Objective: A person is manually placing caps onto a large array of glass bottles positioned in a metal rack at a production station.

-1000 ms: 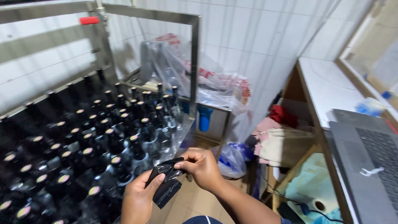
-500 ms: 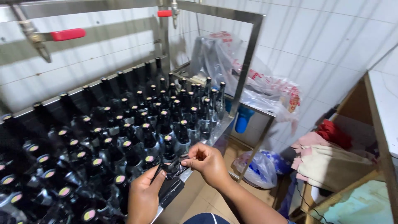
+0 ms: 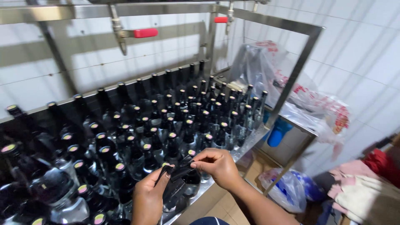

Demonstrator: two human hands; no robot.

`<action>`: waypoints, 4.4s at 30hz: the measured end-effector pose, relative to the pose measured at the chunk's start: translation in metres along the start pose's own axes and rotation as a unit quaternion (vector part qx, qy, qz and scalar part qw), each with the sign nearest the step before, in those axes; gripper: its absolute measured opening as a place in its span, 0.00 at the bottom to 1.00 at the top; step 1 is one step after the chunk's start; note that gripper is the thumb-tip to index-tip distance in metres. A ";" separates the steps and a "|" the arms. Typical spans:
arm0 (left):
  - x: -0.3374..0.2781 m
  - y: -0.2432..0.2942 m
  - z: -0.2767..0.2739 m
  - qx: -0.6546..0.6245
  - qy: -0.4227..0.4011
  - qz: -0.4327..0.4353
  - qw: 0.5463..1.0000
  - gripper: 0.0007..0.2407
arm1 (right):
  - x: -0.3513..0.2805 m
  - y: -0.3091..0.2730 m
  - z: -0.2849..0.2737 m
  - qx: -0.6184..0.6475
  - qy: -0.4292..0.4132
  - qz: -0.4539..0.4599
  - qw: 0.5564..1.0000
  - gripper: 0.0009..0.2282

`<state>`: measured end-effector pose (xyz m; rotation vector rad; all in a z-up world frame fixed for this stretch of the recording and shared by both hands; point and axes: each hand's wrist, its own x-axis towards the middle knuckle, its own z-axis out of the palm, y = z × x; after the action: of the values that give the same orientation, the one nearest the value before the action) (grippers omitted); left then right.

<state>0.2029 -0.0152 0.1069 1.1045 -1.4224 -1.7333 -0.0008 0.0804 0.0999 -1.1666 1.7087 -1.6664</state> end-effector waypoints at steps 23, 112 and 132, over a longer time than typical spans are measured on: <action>0.046 0.005 -0.013 0.112 0.120 0.034 0.986 0.16 | 0.102 0.032 0.018 0.111 -0.322 0.006 0.940 0.16; 0.012 -0.052 -0.032 -0.183 -0.006 0.015 0.983 0.18 | 0.010 0.046 0.062 0.044 -0.091 -0.190 0.977 0.03; -0.001 -0.012 -0.049 -0.148 0.222 -0.012 0.964 0.18 | 0.118 -0.048 0.047 -0.170 -0.294 -0.019 0.940 0.08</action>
<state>0.2472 -0.0334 0.0921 1.2465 -0.8490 -1.5252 -0.0121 -0.0377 0.1654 -1.6582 1.6041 -0.9064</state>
